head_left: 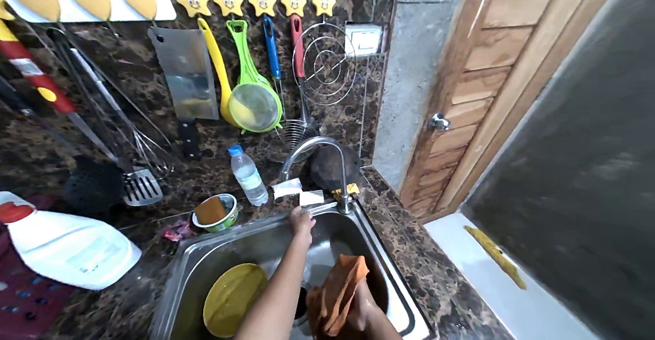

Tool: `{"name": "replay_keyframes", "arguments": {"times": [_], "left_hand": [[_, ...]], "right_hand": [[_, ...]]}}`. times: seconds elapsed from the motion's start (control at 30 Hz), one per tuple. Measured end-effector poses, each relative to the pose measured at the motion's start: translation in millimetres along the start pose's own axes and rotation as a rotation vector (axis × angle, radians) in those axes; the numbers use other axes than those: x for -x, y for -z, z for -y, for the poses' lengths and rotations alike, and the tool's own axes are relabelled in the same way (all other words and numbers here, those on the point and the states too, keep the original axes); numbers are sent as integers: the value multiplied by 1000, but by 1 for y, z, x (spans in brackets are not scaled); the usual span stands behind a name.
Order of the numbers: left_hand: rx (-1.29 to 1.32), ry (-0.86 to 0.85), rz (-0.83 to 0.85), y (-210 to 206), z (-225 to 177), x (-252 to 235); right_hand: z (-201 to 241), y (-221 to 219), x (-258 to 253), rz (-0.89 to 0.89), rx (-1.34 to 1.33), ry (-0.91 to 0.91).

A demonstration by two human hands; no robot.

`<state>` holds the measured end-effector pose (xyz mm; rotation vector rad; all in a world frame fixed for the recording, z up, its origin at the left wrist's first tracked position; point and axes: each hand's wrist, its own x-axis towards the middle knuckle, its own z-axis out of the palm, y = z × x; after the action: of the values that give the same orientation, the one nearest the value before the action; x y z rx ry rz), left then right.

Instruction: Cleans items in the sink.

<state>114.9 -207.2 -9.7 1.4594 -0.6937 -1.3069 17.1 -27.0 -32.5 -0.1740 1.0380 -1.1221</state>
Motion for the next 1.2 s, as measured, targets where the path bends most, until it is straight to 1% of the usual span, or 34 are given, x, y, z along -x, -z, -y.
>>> {"name": "replay_keyframes", "arguments": {"times": [0.07,0.1,0.17,0.2,0.23,0.27,0.3,0.33,0.37,0.4,0.43,0.47,0.5,0.53,0.57,0.6,0.63,0.67,0.7,0.73,0.77,0.83,0.87,0.9,0.93,0.97,1.0,1.03,1.07,1.1,1.13,1.2], "left_hand": [[-181,-59,119,15,34,13],[-231,-52,213,24,51,22],[-263,30,379,41,77,44],[-227,70,398,47,86,58],[-229,84,364,50,90,72],[-282,67,277,49,94,83],[-366,8,176,44,97,89],[-411,-82,89,37,96,99],[-381,-180,29,28,96,111],[-297,-274,-6,19,97,123],[-203,-353,-22,11,99,133],[-135,-423,-37,4,102,140],[-116,-475,-70,-2,103,145],[-158,-489,-114,-3,102,144],[-237,-473,-159,-1,99,139],[-331,-433,-200,4,96,131],[-416,-362,-223,10,92,123],[-476,-283,-234,16,87,115],[-508,-221,-244,19,84,111],[-510,-205,-245,20,84,112],[-492,-233,-226,17,84,118],[-444,-388,-155,9,89,138],[-429,-473,-133,7,91,145],[-438,-515,-118,9,92,146],[-479,-486,-89,15,91,140],[-542,-415,-44,25,90,127],[-615,-339,12,37,91,110],[-615,-293,73,47,95,90],[-538,-265,150,54,98,75],[-427,-214,224,56,96,70],[-303,-116,280,55,90,75],[-118,104,260,53,80,89]], "right_hand": [[1,-1,-2,25,85,109],[4,-3,-2,34,96,144],[15,-11,-3,38,27,183],[22,-16,-6,32,-55,189],[28,-18,-11,27,-149,186],[31,-18,-19,3,-228,189],[31,-16,-31,-78,-257,198],[28,-13,-43,-203,-205,196],[21,-7,-57,-344,-68,187],[11,-2,-67,-436,124,166],[0,3,-73,-462,333,143],[-11,6,-75,-461,542,147],[-25,5,-80,-478,655,220],[-34,3,-80,-476,715,281],[-37,4,-81,-425,784,294],[-36,7,-79,-344,878,256],[-27,3,-68,-246,885,164],[-22,-4,-57,-201,806,103],[-19,-9,-52,-200,750,74],[-17,-12,-49,-211,728,57],[-14,-11,-50,-224,747,58],[-12,-1,-59,-245,878,73],[-11,3,-61,-238,930,90],[-7,2,-55,-207,958,98],[-2,-4,-45,-156,937,118],[1,-7,-35,-80,884,135],[5,-10,-27,7,852,122],[11,-12,-23,91,853,101],[18,-14,-21,160,849,77],[27,-17,-18,214,804,37],[35,-20,-14,256,694,2],[49,-23,-14,288,325,-42]]}}
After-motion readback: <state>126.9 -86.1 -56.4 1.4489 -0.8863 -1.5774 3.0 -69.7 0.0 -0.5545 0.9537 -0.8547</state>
